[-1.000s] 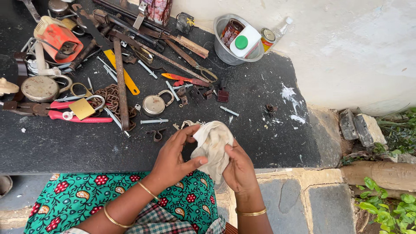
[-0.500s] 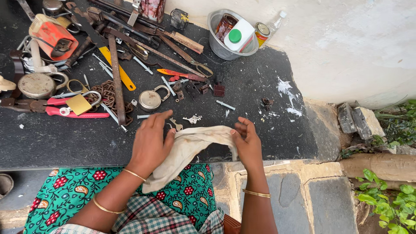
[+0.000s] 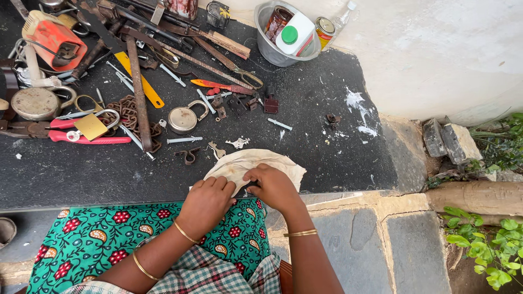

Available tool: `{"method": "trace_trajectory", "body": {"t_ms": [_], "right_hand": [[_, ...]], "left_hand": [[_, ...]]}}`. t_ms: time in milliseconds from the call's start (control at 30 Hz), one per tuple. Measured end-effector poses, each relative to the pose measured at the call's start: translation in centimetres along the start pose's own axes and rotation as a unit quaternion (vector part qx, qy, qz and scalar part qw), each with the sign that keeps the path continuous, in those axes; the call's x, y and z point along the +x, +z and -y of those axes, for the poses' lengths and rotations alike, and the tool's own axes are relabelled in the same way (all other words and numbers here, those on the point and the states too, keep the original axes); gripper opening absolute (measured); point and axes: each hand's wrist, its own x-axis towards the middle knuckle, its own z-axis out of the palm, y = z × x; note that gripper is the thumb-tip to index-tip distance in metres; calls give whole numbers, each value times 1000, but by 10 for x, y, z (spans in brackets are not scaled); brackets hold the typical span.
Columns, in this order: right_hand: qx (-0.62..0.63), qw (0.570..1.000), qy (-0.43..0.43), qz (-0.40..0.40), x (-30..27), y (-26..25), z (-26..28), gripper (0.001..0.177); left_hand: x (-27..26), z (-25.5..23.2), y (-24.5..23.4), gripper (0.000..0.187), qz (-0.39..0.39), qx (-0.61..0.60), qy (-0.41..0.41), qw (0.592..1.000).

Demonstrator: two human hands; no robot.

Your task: The person wipes metal objects and a small white cloth bag using a piece of white cloth. The person then handles various rusted metal components and keys on a table.

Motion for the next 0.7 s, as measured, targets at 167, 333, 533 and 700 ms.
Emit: {"method": "trace_trajectory", "body": {"t_ms": [167,333,533,700], "right_hand": [[-67,996,-48,-25,9,9,2,10],[133,985,-77,-83,0,-1,4,6],[353,930,-39,-91,-29,-39,33,16],[204,967,-47,-146,-69,-83,44,24]], "left_hand": [[-3,1,-6,15,-31,-82,-25,996],[4,-2,-45,15,-29,-239,-162,957],[12,-16,-105,17,-117,-329,-111,930],[4,-23,-160,16,-223,-234,-4,946]]}}
